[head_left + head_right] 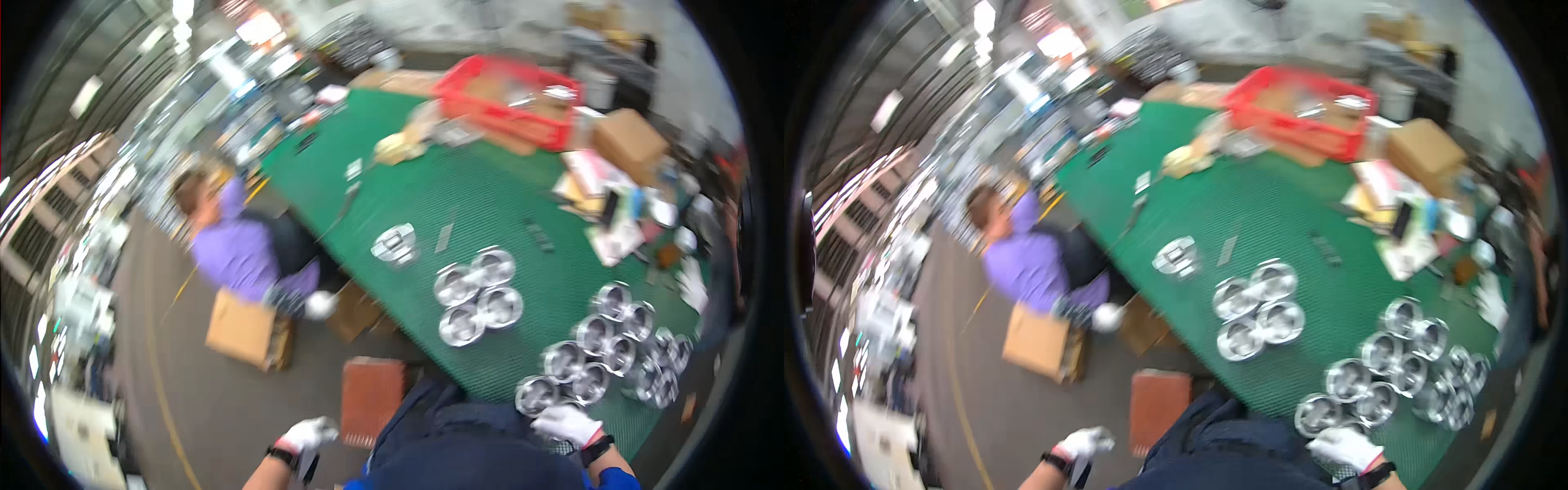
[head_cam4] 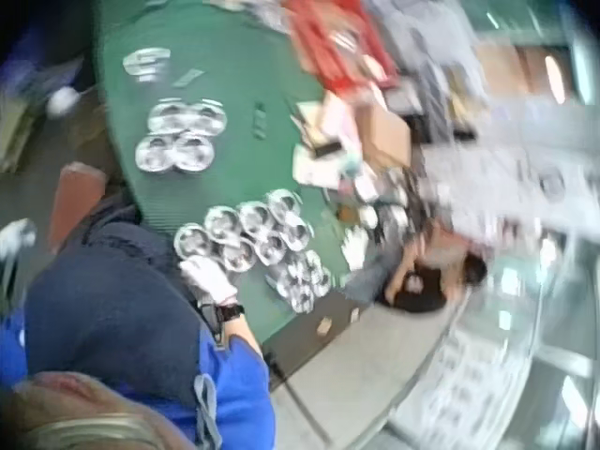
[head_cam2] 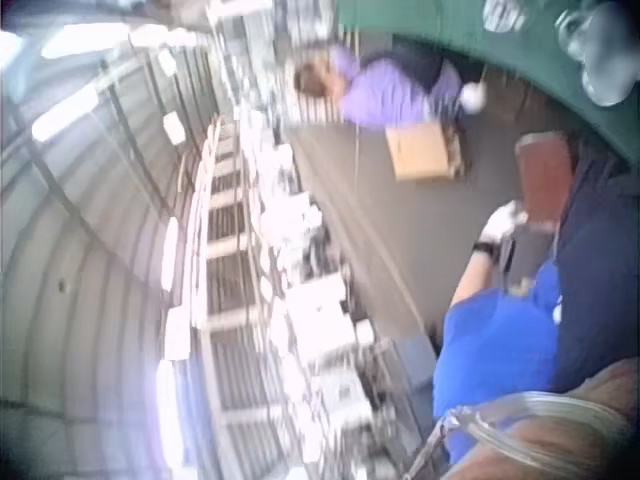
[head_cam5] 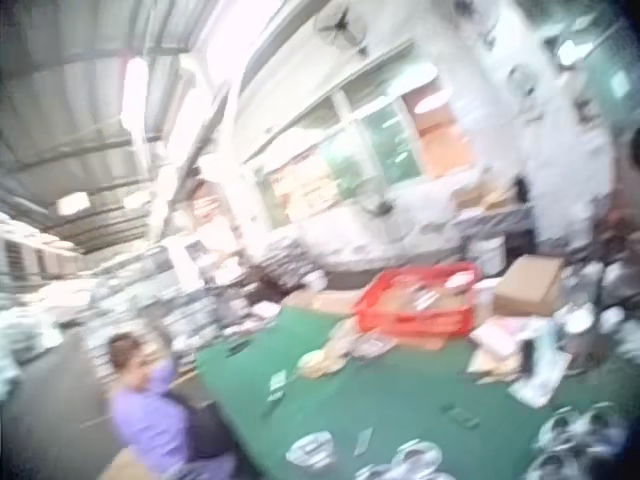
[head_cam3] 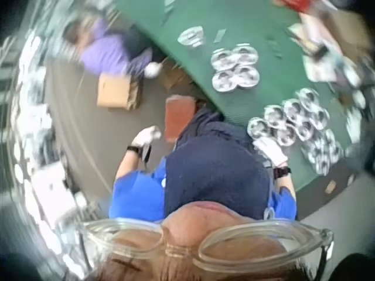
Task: Inspecting and deburring metal pistons at a factory workbench.
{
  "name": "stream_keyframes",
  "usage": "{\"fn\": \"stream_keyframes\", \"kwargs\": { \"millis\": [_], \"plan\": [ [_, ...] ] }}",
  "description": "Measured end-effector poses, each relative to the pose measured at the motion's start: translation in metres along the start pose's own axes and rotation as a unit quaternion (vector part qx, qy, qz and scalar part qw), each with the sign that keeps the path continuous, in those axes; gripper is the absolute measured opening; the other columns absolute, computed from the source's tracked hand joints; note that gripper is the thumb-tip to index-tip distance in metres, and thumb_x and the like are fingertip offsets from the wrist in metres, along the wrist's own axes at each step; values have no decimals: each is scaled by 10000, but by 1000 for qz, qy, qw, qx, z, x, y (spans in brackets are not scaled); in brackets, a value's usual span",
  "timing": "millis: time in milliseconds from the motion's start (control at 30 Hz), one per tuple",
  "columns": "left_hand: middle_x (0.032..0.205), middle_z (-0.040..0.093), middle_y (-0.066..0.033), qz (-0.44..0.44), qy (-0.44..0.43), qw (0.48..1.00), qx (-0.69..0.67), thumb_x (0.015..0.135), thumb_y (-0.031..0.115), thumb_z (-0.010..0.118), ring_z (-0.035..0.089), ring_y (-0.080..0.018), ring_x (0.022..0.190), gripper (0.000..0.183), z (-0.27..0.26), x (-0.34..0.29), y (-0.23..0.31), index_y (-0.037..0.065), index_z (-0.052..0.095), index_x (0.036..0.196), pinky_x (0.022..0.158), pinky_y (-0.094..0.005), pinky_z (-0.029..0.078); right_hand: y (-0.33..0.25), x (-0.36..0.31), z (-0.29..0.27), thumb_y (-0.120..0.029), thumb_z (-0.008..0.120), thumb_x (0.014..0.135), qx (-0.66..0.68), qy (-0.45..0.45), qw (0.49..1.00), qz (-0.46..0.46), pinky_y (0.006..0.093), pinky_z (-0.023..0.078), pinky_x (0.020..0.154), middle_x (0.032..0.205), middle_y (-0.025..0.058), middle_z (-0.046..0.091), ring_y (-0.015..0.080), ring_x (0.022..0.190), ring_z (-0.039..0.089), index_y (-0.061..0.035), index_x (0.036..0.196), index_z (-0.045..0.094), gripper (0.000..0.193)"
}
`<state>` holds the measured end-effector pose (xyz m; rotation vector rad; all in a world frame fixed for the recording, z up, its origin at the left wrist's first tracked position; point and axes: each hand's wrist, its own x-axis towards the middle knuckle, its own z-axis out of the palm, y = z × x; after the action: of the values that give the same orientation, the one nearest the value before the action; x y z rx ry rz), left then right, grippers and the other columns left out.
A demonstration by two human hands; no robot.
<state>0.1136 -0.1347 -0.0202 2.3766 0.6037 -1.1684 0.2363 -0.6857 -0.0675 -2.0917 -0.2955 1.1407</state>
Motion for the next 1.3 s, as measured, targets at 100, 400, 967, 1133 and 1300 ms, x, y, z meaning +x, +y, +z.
{"fn": "stream_keyframes", "kwargs": {
  "millis": [100, 400, 967, 1133, 1300],
  "plan": [
    [1081, 699, -164, 173, 15, 977, 122, 900, 412, 631, 662, -333, 1029, 392, 10, 70, -47, 104, 662, 1140, 880, -418, 521, 26, -10, 42, -473, 500, 983, -75, -71, 995, 9, 409, 509, 916, 1131, 133, 686, 308, 1079, 637, -78, 1217, 628, 477],
    [1076, 684, -204, 338, -56, 922, 181, 897, 445, 603, 630, -417, 1044, 372, 11, 96, 127, 165, 664, 1135, 886, -475, 504, 72, -11, 148, -322, 485, 1011, 99, 90, 990, -56, 428, 436, 1039, 1396, 218, 530, 371, 1223, 558, -179, 1537, 300, 575],
    [1186, 643, -229, 321, -158, 899, 254, 886, 517, 558, 585, -464, 1107, 495, 18, 147, 115, 172, 639, 1232, 937, -494, 469, 45, 70, 270, -189, 541, 960, 134, 118, 981, 79, 383, 472, 953, 1142, 124, 692, 268, 1060, 657, -90, 1285, 598, 344],
    [1202, 603, -301, 378, -170, 904, 103, 823, 348, 674, 568, -454, 1132, 657, -6, 209, 28, 69, 512, 1395, 980, -500, 453, 15, 33, 270, -156, 441, 974, 326, 113, 924, 168, 305, 462, 952, 1092, 41, 683, 158, 1068, 613, -83, 1312, 592, 378],
    [1069, 685, -223, 173, -300, 924, 162, 811, 279, 697, 650, -398, 1038, 509, -40, 201, 48, 74, 581, 1263, 884, -436, 520, 2, 12, 324, -66, 462, 967, 719, 48, 667, 187, 223, 479, 723, 936, -39, 649, 55, 818, 593, -50, 1351, 545, 394]
  ]
}}
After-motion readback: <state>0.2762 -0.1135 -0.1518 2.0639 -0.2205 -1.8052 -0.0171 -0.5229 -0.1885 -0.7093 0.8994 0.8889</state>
